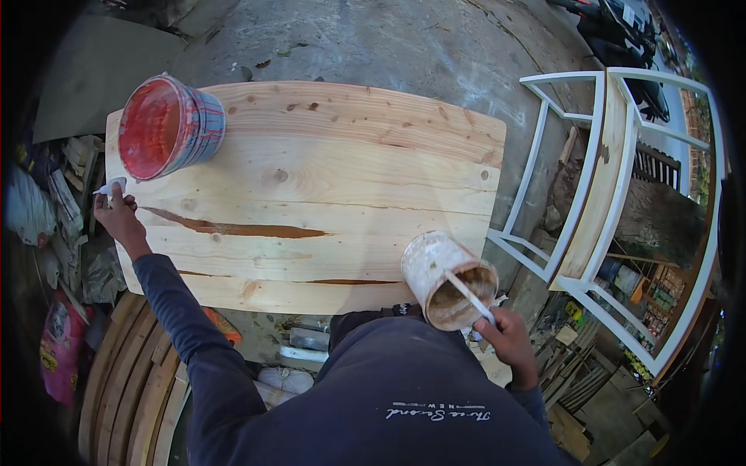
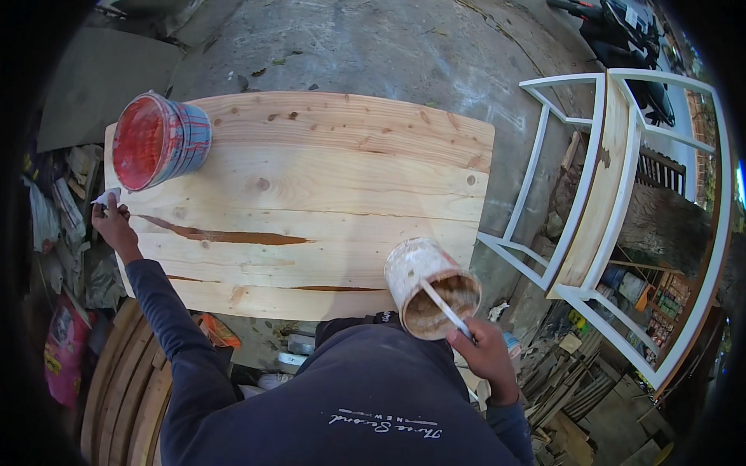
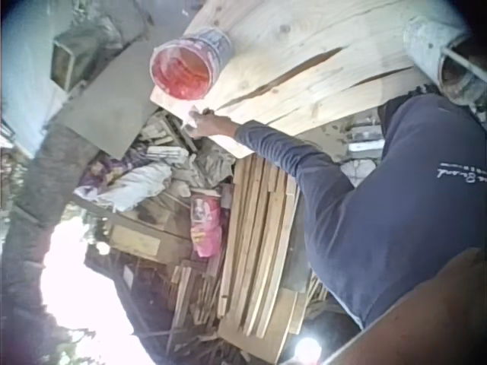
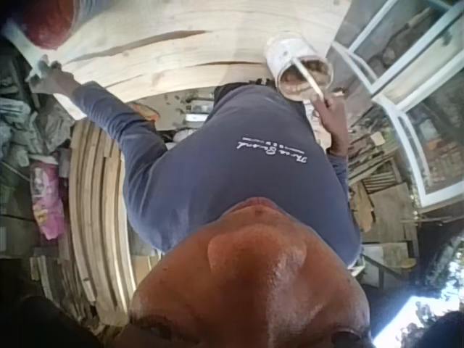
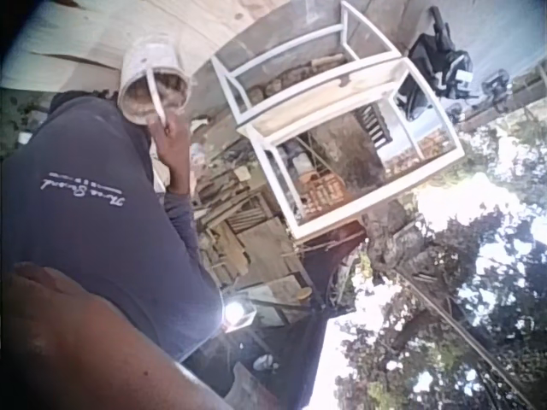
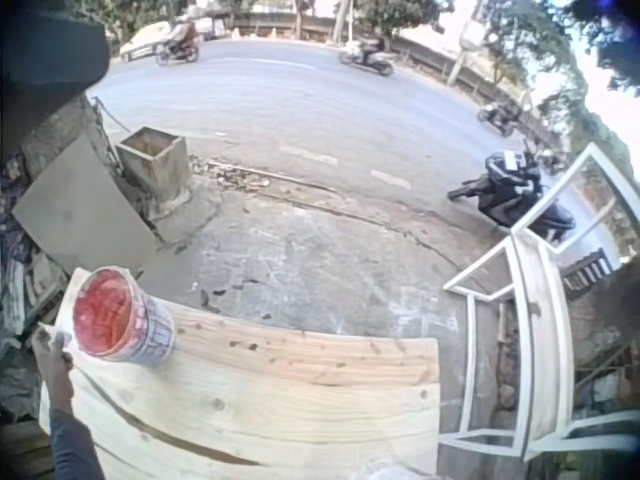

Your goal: The person applies glue into cracks on a wooden board from a bottle and spreads it by hand, wipes the wood surface with a cloth, and spreads wood filler onto imperfections using a small applicator.

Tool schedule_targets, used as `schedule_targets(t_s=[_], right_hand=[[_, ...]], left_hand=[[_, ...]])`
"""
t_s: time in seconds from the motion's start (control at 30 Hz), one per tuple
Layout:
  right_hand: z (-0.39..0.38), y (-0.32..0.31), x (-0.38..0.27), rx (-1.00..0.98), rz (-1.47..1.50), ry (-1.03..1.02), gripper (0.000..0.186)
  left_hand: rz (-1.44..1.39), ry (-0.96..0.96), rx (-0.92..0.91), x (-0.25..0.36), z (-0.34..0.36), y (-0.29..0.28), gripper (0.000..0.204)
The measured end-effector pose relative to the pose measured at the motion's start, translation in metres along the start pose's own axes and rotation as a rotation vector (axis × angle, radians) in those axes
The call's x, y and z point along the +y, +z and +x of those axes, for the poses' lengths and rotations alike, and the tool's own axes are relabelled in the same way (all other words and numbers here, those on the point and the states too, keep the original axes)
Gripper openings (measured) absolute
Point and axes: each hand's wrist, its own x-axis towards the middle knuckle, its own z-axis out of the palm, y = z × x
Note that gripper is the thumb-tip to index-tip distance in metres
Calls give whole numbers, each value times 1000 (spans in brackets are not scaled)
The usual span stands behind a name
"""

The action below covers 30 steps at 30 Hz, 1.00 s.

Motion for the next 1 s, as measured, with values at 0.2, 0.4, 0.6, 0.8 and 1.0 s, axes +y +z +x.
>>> schedule_targets(t_s=[0.2, 0.4, 0.6, 0.8, 1.0], right_hand=[[-8, -11, -2, 71, -35, 14, 28], [-11, -13, 18, 133, 34, -76, 29], [-36, -16, 61, 46, 202, 6, 31], [-63, -2, 66, -11, 376, 37, 34], [-79, -14, 91, 160, 727, 6, 30]], left_hand=[[69, 23, 102, 11, -9, 30, 62], [280, 76, 45, 23, -47, 42, 49], [279, 9, -56, 12, -28, 21, 28], [40, -269, 7, 41, -51, 60, 43], [574, 176, -20, -22, 20, 36, 53]])
